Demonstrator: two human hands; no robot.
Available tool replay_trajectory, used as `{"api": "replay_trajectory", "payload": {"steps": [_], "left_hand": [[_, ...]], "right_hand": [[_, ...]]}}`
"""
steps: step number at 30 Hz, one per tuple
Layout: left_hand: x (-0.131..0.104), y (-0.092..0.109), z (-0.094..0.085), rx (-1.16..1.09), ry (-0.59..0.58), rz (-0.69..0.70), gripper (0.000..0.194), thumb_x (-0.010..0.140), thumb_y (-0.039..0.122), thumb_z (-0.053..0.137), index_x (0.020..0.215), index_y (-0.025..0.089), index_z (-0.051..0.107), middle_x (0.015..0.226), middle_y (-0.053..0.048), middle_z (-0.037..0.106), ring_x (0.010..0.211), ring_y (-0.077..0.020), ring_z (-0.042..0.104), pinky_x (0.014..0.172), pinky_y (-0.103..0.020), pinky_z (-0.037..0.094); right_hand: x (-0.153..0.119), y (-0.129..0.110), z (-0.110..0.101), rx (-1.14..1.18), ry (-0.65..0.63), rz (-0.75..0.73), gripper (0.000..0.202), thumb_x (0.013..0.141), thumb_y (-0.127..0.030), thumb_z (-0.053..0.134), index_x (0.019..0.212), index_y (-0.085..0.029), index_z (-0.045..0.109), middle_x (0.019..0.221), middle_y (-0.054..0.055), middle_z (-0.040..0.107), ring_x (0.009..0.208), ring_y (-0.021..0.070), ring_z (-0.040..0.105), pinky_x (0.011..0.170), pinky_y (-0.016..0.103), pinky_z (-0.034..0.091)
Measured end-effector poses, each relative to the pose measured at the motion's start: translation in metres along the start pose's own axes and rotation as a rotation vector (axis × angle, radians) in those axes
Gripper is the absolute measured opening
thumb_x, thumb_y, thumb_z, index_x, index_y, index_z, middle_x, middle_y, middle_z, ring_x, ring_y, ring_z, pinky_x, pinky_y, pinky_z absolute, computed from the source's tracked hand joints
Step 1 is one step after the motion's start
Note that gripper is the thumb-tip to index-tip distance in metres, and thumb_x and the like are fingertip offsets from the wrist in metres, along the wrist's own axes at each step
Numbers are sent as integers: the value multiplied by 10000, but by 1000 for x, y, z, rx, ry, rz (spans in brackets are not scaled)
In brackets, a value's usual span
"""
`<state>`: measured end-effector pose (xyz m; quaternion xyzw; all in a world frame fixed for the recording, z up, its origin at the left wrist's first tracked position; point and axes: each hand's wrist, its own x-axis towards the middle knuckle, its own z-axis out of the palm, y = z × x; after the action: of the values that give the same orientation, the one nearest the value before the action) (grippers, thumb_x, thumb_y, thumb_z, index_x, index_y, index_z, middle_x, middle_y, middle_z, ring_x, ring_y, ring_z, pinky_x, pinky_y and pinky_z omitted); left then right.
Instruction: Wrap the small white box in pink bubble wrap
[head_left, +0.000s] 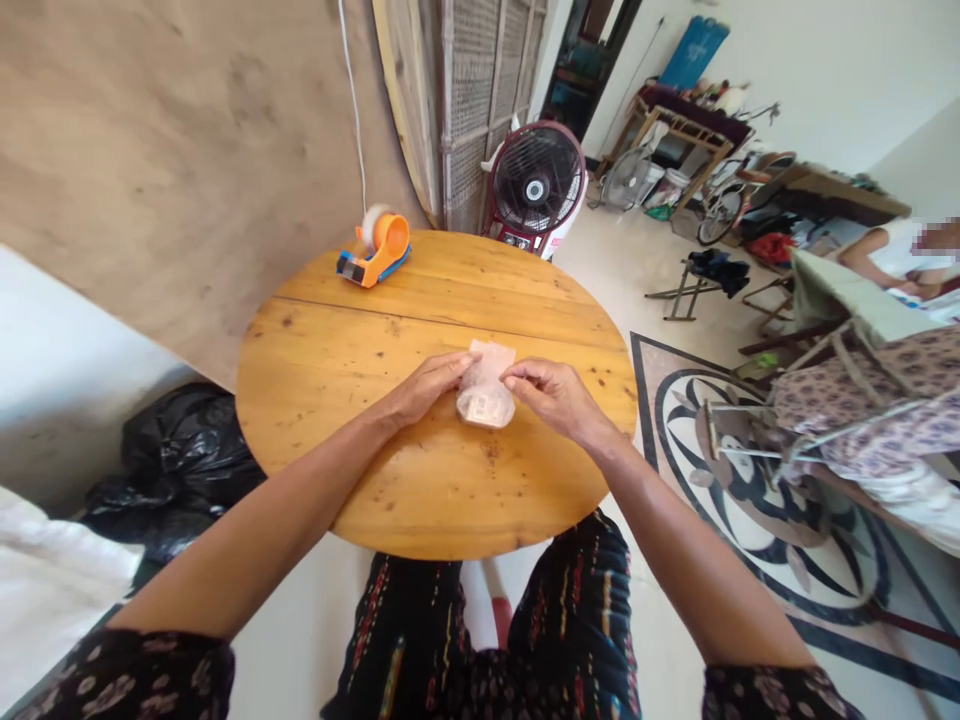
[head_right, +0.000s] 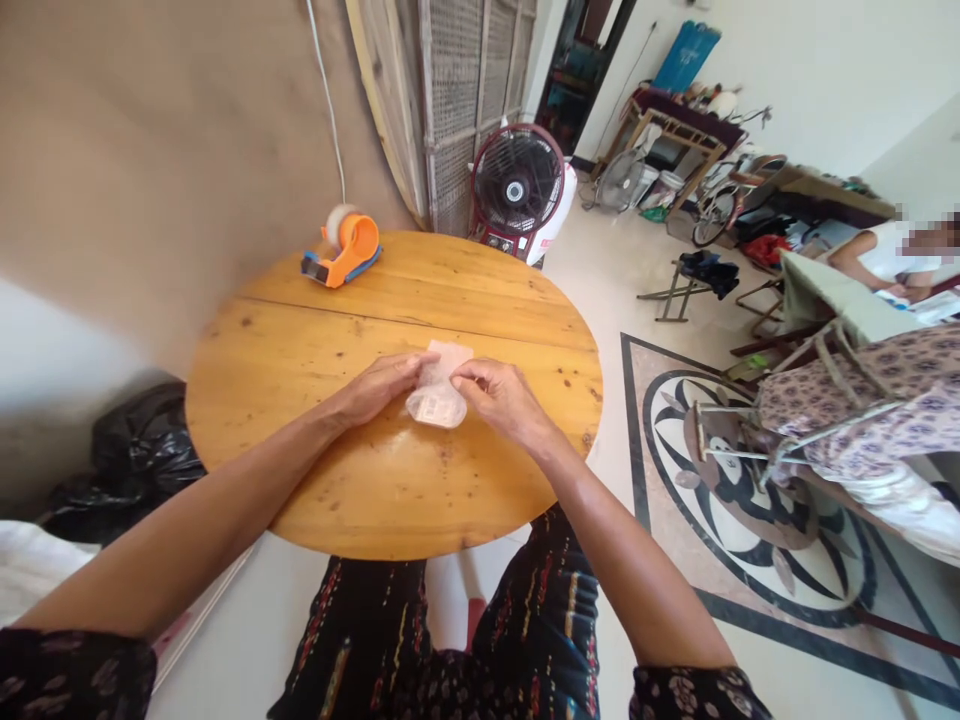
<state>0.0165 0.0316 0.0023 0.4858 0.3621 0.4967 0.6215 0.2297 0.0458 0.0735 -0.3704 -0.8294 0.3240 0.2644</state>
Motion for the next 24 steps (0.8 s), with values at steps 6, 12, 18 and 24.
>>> {"api": "replay_trajectory", "payload": {"steps": [6,12,18,24], "left_hand": [[-1,7,2,-153,5,5,515,751,491,740,1154,175,688,1126,-107,696,1068,-279,633,969,-427,453],[-2,11,3,-207,65,35,533,696,477,786,1127,177,695,1151,-104,690,1146,-302,598,1008,-438,433],[-2,12,3,-145,48,36,567,709,494,762,1180,194,664,1194,-106,672,1212,-303,559,1044,-430,409],[-3,14,4,-55,-20,19,713,732,524,731,1337,193,551,1278,-120,615,1236,-305,531,1029,-419,415]], "right_hand": [[-5,3,7,-161,0,-28,227,863,-356,628,1022,-210,699,1026,53,684,842,170,631,749,306,490],[-37,-5,24,-299,8,-145,239,867,-358,634,1057,-216,669,1224,94,630,1141,253,586,987,430,457],[-55,-12,33,-401,-14,-80,558,830,-422,666,1338,-242,520,1352,127,553,1256,314,502,1057,512,399],[-52,-10,30,-347,18,-74,555,848,-455,636,1348,-249,510,1345,110,554,1254,305,497,1065,504,389]]}}
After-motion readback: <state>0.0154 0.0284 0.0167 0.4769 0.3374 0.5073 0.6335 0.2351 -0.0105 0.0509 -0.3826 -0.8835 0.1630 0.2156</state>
